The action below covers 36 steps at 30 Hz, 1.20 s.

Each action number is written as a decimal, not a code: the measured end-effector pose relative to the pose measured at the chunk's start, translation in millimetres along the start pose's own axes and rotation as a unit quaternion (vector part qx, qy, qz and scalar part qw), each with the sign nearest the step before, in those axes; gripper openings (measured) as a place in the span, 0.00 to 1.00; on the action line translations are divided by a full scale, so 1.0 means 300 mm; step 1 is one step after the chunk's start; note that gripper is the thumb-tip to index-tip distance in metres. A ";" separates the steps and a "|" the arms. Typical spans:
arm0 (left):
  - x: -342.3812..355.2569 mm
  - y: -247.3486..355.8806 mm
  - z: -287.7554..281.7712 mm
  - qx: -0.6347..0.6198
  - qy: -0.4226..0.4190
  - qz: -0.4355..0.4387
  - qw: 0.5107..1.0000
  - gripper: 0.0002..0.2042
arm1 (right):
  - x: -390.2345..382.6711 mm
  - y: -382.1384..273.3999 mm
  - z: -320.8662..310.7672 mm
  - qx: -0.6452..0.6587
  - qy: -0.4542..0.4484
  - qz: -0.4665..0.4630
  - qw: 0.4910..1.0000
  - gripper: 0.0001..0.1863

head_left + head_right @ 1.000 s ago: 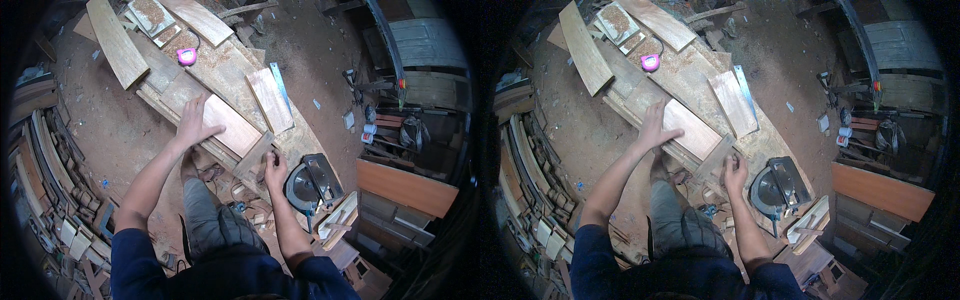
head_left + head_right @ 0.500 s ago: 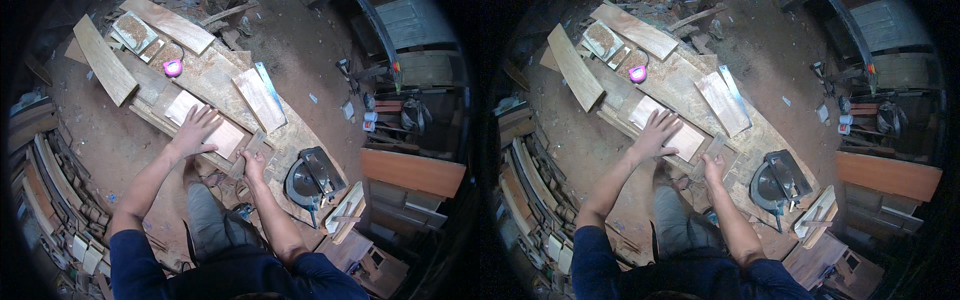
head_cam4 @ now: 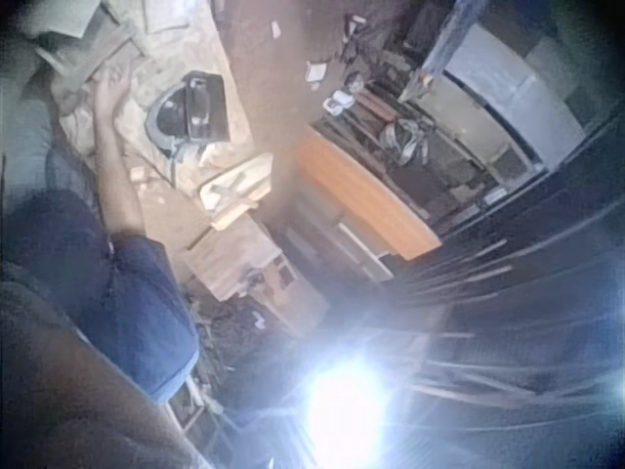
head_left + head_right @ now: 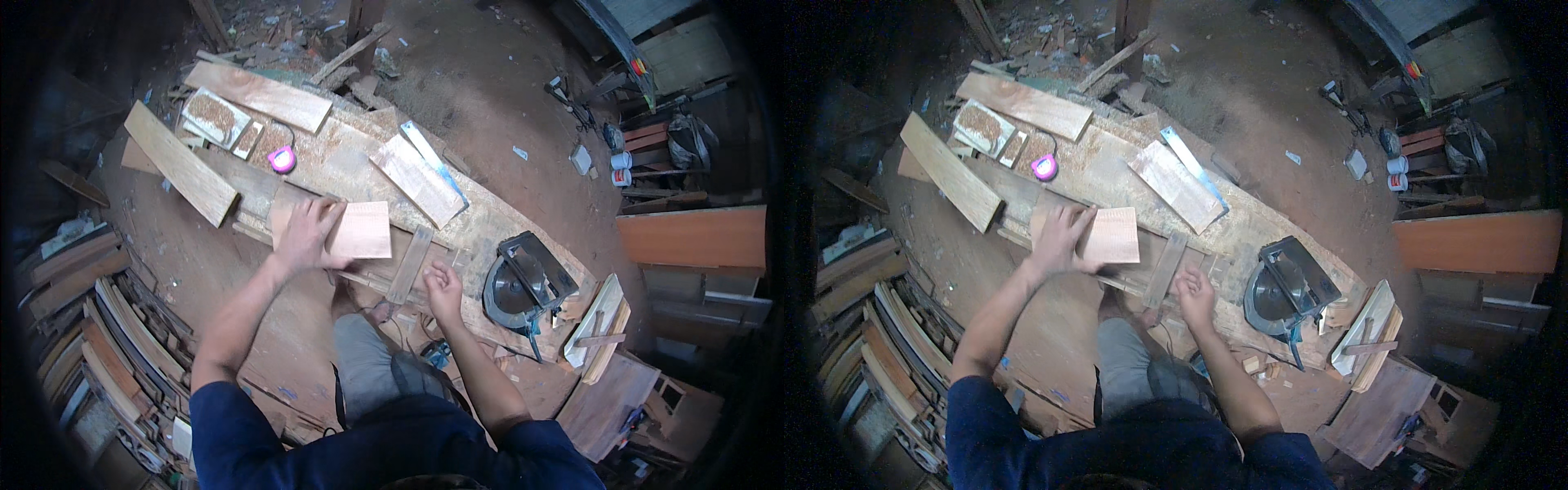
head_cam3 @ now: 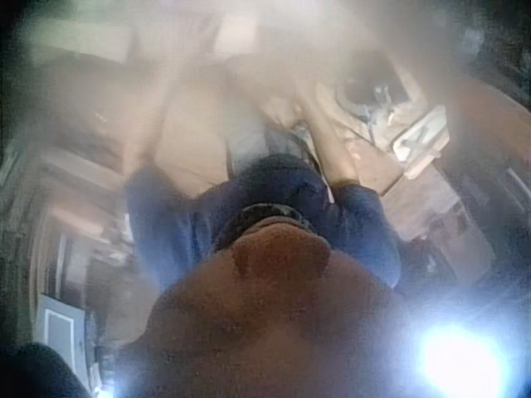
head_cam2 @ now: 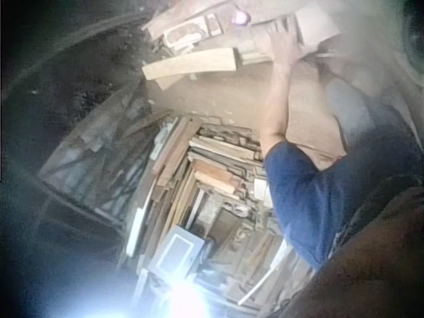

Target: The person measures and marks wooden planks with a ruler and pencil, then uses a circular saw to cut them into smaller pieces. The person repeatedly positions the wood, aligns the saw, and cuts, stacking the finished pieces on the workbench.

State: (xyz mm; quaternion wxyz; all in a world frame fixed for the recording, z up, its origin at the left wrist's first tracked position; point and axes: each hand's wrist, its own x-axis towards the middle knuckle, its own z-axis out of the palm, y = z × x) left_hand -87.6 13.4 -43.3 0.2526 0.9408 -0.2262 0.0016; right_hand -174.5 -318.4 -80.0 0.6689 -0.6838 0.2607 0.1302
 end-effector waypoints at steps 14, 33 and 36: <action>-0.039 0.528 -0.034 -0.835 -0.001 -0.179 0.520 0.37 | -0.354 -0.343 -0.005 0.050 -0.155 -0.167 0.972 0.35; 0.065 0.780 -0.020 -0.920 0.129 -0.119 0.350 0.25 | -0.504 -0.153 -0.336 0.047 -0.174 0.054 0.982 0.28; 0.045 0.838 0.056 -0.862 0.130 -0.253 0.420 0.23 | -0.475 -0.054 -0.434 0.190 -0.217 0.227 0.930 0.27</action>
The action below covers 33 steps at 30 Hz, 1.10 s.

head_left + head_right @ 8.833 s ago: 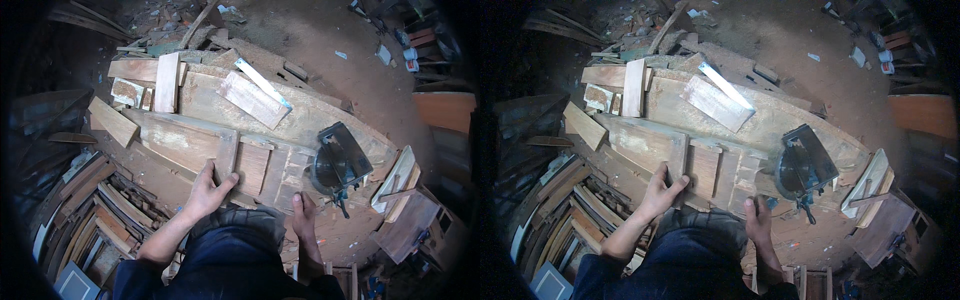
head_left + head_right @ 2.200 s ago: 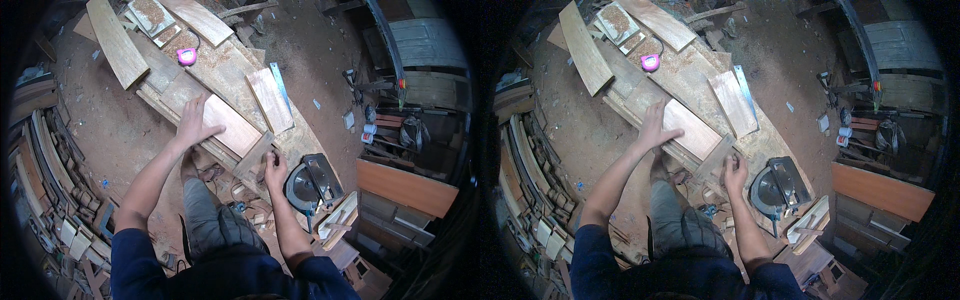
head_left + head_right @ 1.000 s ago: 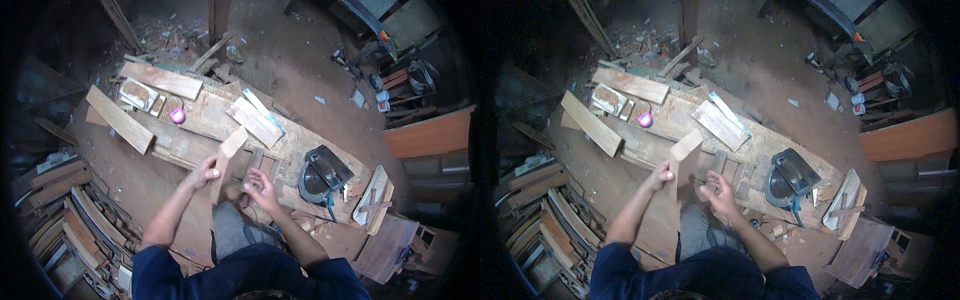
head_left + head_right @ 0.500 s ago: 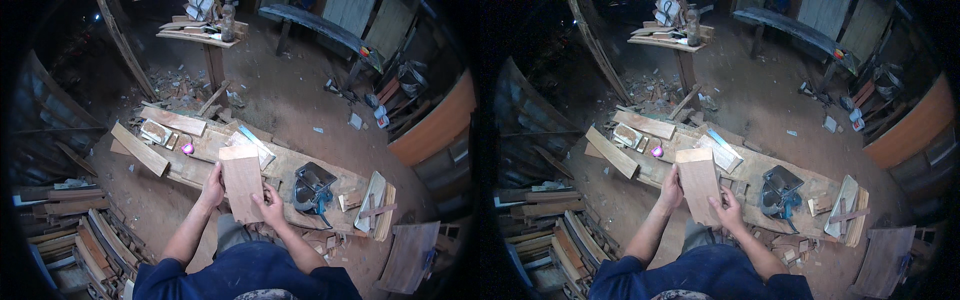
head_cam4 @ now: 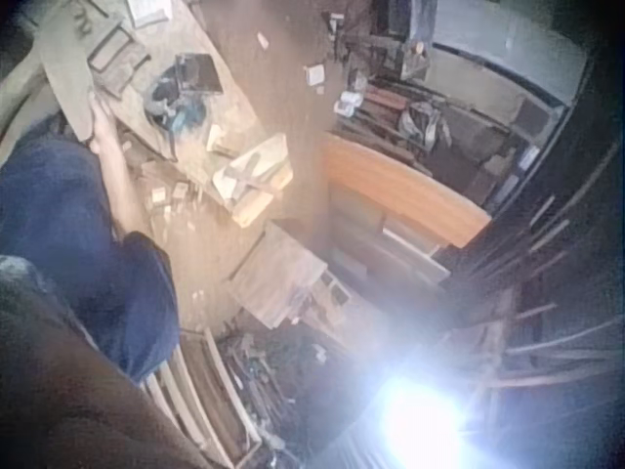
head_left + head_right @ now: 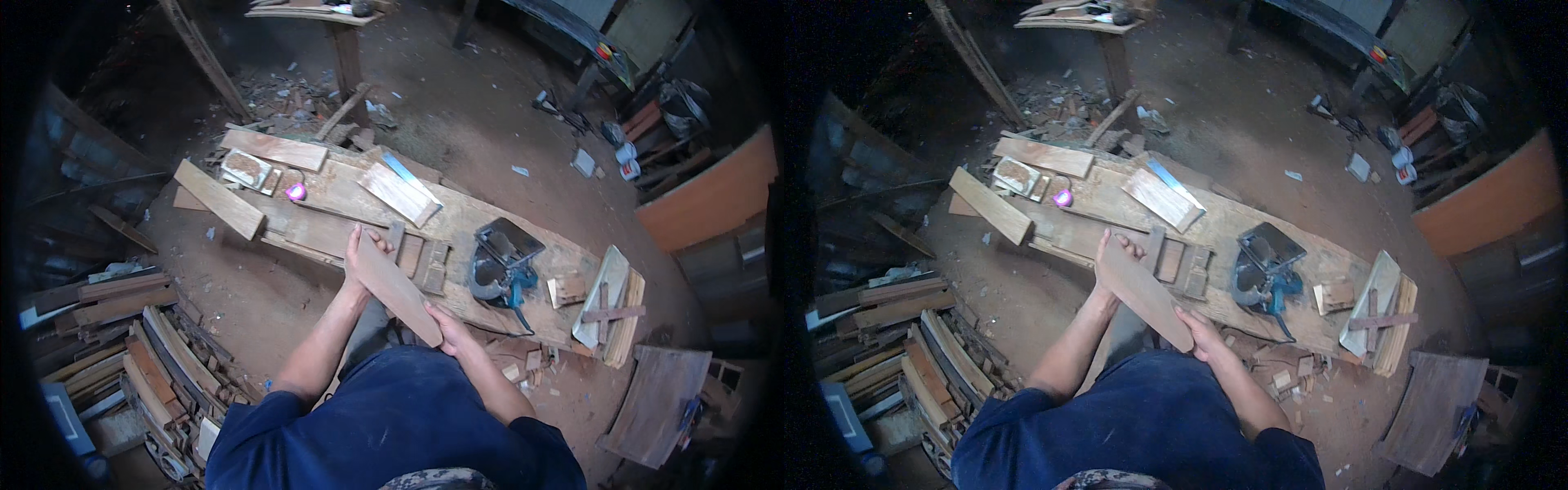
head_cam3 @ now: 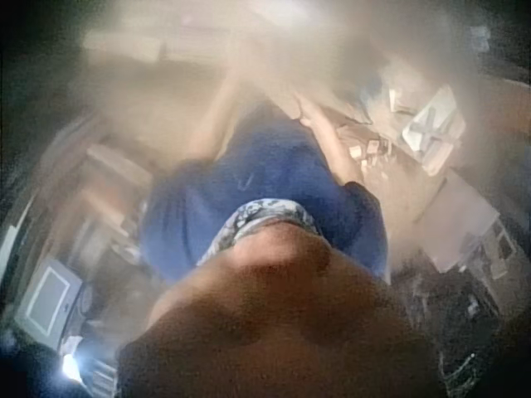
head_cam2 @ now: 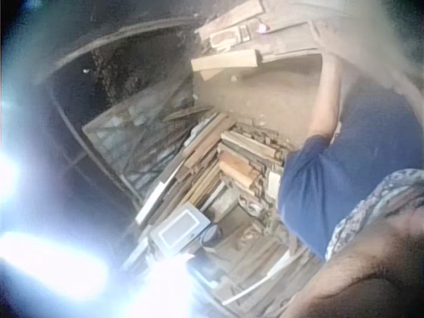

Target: The person measures and marks wooden planks with a ruler and pencil, then uses a circular saw to cut them into smaller pieces. The person repeatedly positions the wood, aligns the saw, and cuts, stacking the finished pieces on the workbench.

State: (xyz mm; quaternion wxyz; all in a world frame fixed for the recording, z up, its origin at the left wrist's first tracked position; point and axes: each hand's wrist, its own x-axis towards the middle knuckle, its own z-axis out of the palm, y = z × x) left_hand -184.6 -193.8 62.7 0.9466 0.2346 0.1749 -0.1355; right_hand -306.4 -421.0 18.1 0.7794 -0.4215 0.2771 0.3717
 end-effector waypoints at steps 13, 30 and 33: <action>-0.112 0.194 -0.297 0.225 0.047 -0.206 0.951 0.25 | 0.148 -0.027 -0.327 -0.020 0.368 -0.050 0.928 0.38; 0.118 0.053 -0.319 0.191 0.020 -0.276 0.942 0.35 | 0.111 -0.167 -0.898 -0.210 0.393 -0.292 0.846 0.45; 0.081 -0.025 -0.268 0.212 0.058 -0.259 0.940 0.34 | 0.082 -0.113 -0.872 -0.125 0.342 -0.072 0.928 0.39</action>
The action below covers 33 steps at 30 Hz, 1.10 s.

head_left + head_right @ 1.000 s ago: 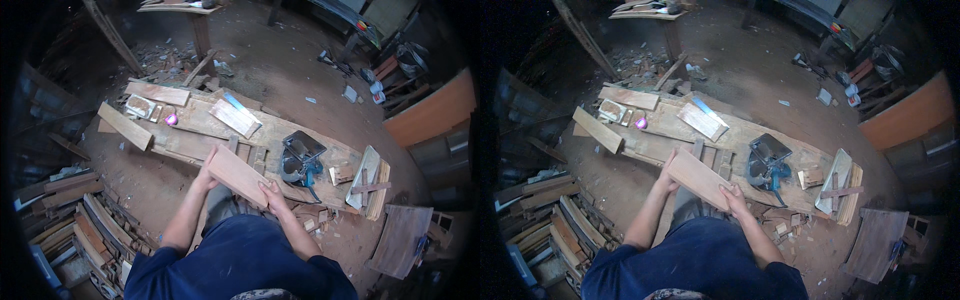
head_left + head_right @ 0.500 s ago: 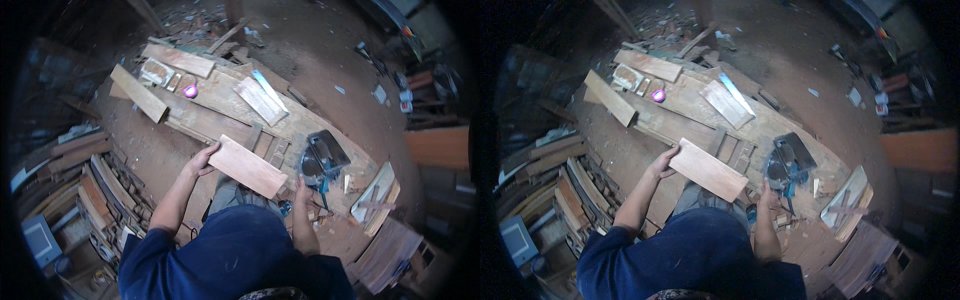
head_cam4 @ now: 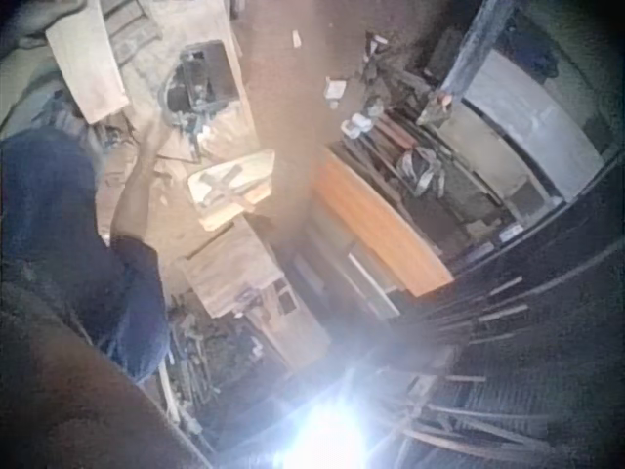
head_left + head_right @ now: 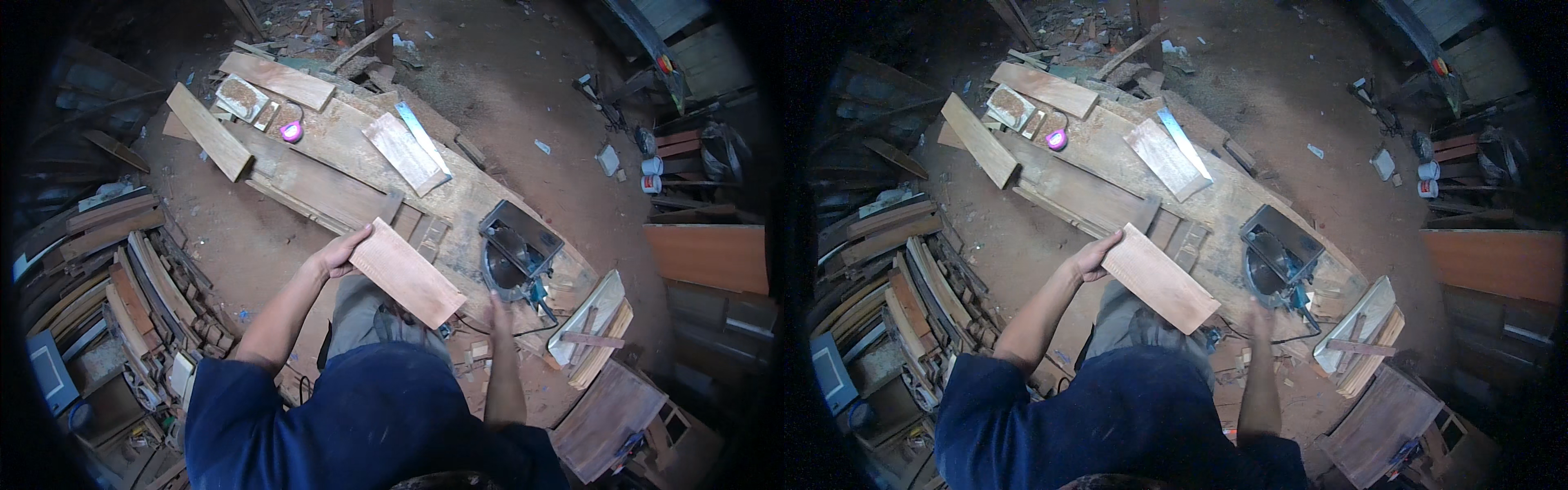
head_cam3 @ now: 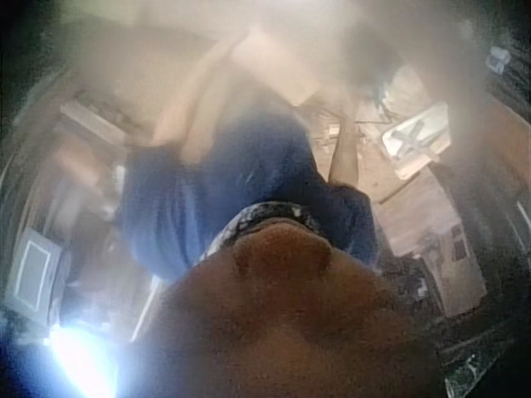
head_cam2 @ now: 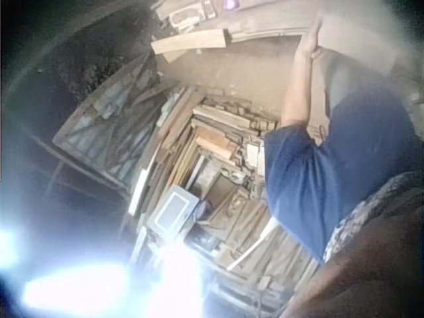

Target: The person measures and marks wooden planks with a ruler and pencil, then uses a circular saw to cut them into smaller pieces. The person repeatedly positions the wood, aligns the saw, and cuts, stacking the finished pieces on the workbench.

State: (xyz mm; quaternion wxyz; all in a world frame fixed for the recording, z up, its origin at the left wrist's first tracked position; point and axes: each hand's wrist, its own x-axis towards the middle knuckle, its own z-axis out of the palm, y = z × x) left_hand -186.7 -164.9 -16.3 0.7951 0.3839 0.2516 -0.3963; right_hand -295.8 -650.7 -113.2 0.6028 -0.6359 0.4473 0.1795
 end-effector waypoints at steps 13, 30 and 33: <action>0.277 -0.076 0.092 0.457 0.308 0.320 0.771 0.22 | -0.001 -0.045 0.431 0.178 -0.020 -0.189 0.965 0.18; 0.416 -0.149 -0.045 0.440 0.384 0.264 0.768 0.33 | 0.152 -0.075 0.628 0.103 -0.029 -0.279 0.954 0.25; 0.406 -0.142 -0.043 0.459 0.383 0.233 0.767 0.34 | 0.059 -0.096 0.657 0.093 -0.042 -0.289 0.952 0.32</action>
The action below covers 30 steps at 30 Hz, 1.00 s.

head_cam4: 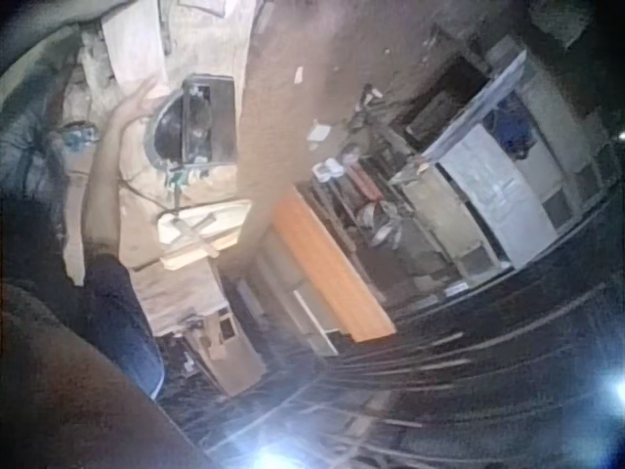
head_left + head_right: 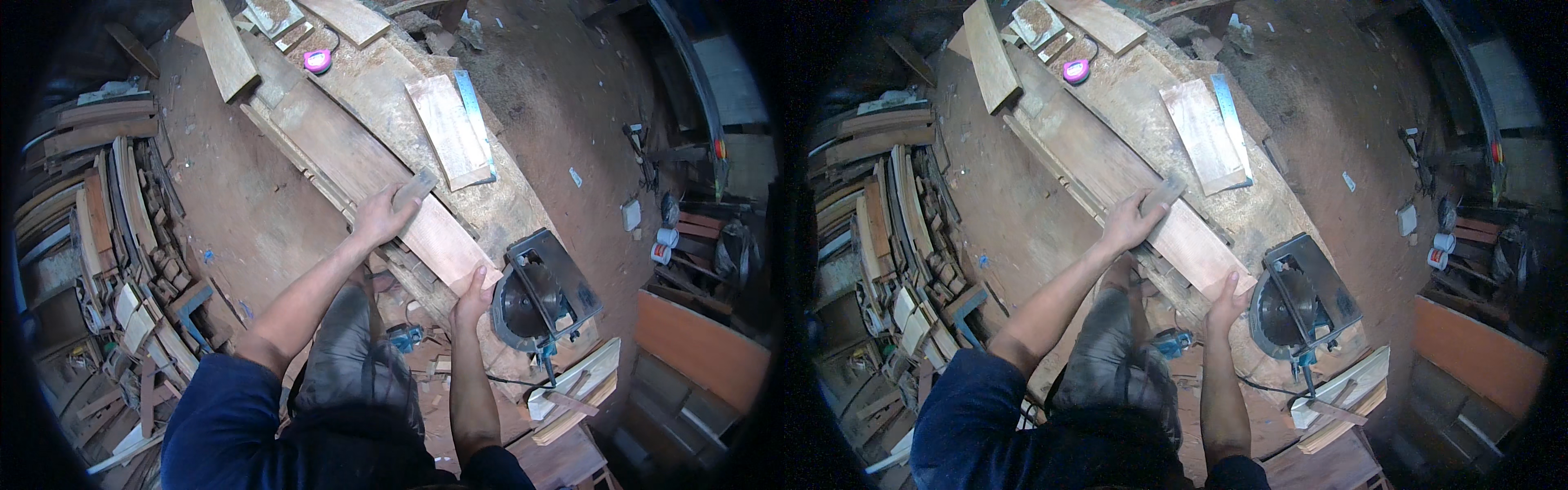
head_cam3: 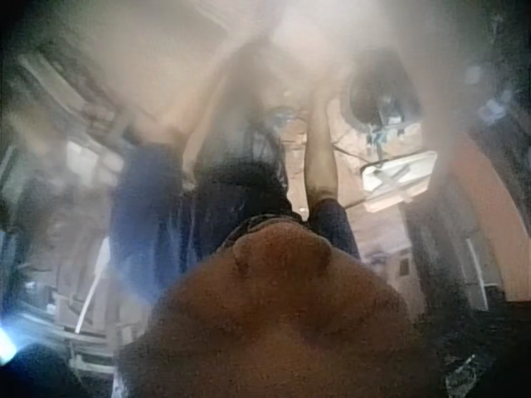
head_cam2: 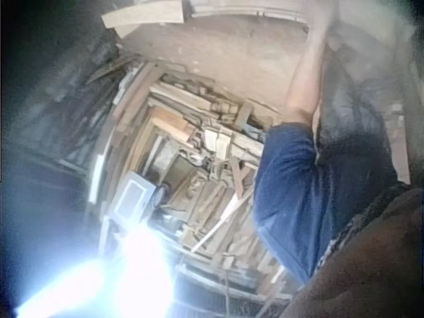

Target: The person measures and marks wooden planks with a ruler and pencil, then uses a circular saw to cut them into smaller pieces. The person repeatedly positions the wood, aligns the saw, and cuts, stacking the finished pieces on the workbench.

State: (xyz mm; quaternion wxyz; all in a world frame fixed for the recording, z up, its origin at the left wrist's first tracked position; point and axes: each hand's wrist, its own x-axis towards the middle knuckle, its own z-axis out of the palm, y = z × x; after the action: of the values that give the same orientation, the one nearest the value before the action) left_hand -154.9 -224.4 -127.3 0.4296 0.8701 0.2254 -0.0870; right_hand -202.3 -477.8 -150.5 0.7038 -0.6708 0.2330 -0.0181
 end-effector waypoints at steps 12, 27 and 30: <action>-0.020 0.061 0.028 0.074 0.059 -0.007 0.995 0.35 | 0.002 0.024 0.036 0.048 -0.007 0.072 0.996 0.23; -0.007 0.060 0.045 0.074 0.095 0.008 0.993 0.35 | 0.033 0.053 0.047 -0.006 -0.046 0.028 0.999 0.23; -0.012 0.084 0.023 0.076 0.078 0.001 0.994 0.34 | 0.044 0.054 0.031 -0.118 -0.044 0.010 0.992 0.23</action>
State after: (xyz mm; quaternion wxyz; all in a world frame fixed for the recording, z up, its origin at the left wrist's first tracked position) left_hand -146.0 -244.3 -112.6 0.3431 0.9048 0.2498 -0.0357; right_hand -191.8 -471.9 -170.0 0.6292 -0.7472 0.2089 0.0463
